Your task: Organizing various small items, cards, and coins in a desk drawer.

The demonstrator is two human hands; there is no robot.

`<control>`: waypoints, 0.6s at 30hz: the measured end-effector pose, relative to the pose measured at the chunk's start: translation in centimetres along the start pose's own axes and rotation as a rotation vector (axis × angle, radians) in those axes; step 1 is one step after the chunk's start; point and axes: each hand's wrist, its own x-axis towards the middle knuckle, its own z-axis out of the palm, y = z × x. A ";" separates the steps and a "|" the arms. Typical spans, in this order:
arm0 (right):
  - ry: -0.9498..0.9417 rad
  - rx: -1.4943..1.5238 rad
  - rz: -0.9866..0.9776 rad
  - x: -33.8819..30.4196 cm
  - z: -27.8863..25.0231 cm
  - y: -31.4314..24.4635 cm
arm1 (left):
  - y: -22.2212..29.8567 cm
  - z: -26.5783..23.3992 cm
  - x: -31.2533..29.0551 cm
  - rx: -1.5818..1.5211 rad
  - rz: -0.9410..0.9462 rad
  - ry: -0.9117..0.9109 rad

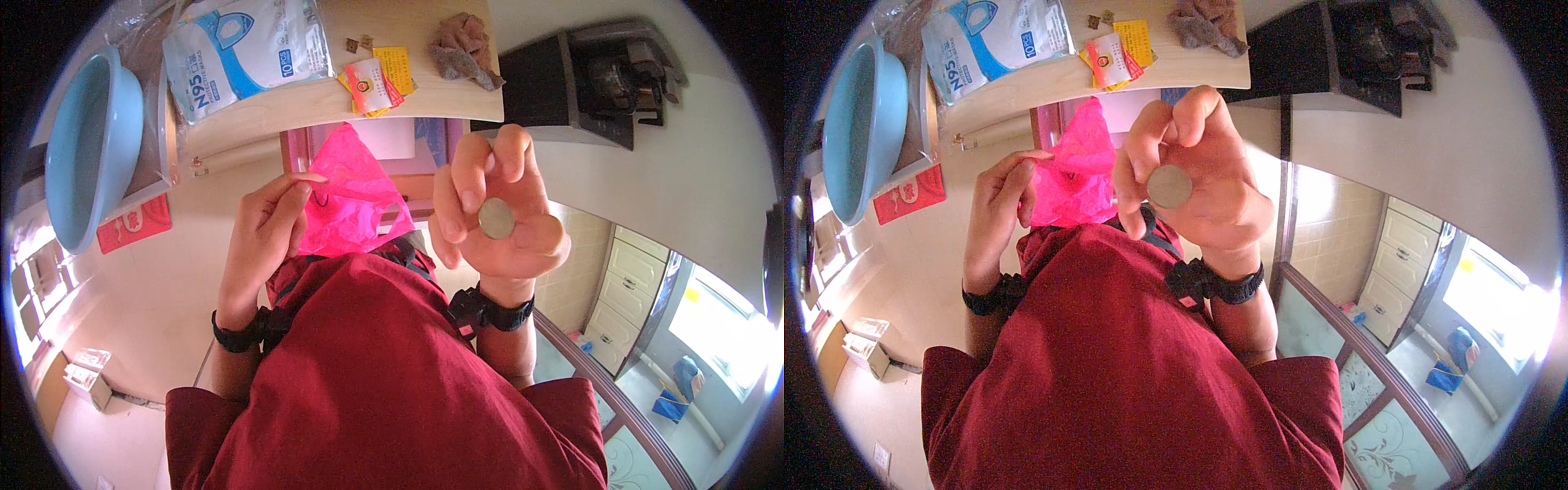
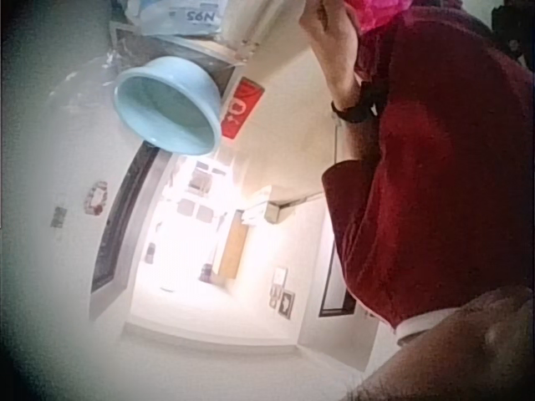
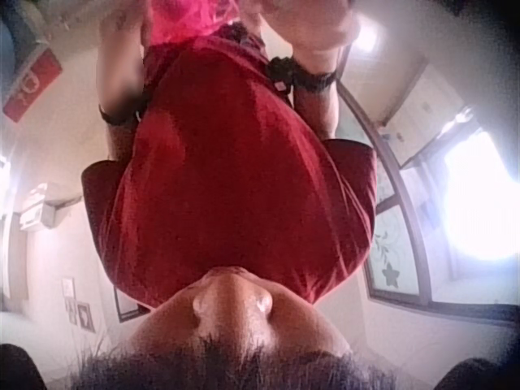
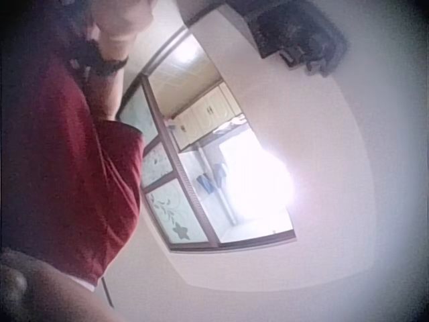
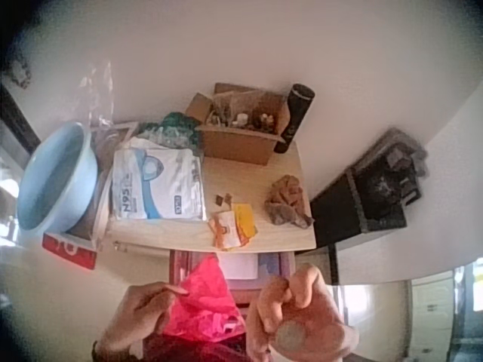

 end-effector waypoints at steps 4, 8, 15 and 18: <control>-0.031 0.028 0.037 -0.1 -0.6 0.0 | -0.1 -0.1 0.0 -0.010 0.000 0.002; -0.046 0.127 0.061 -0.2 -0.5 0.1 | -0.6 0.0 0.0 -0.038 0.012 0.006; -0.054 0.244 0.109 0.1 1.0 2.0 | -0.5 0.2 0.2 -0.045 0.011 0.016; -0.100 0.325 0.175 0.3 1.2 3.1 | -0.1 0.4 0.3 -0.055 -0.009 0.004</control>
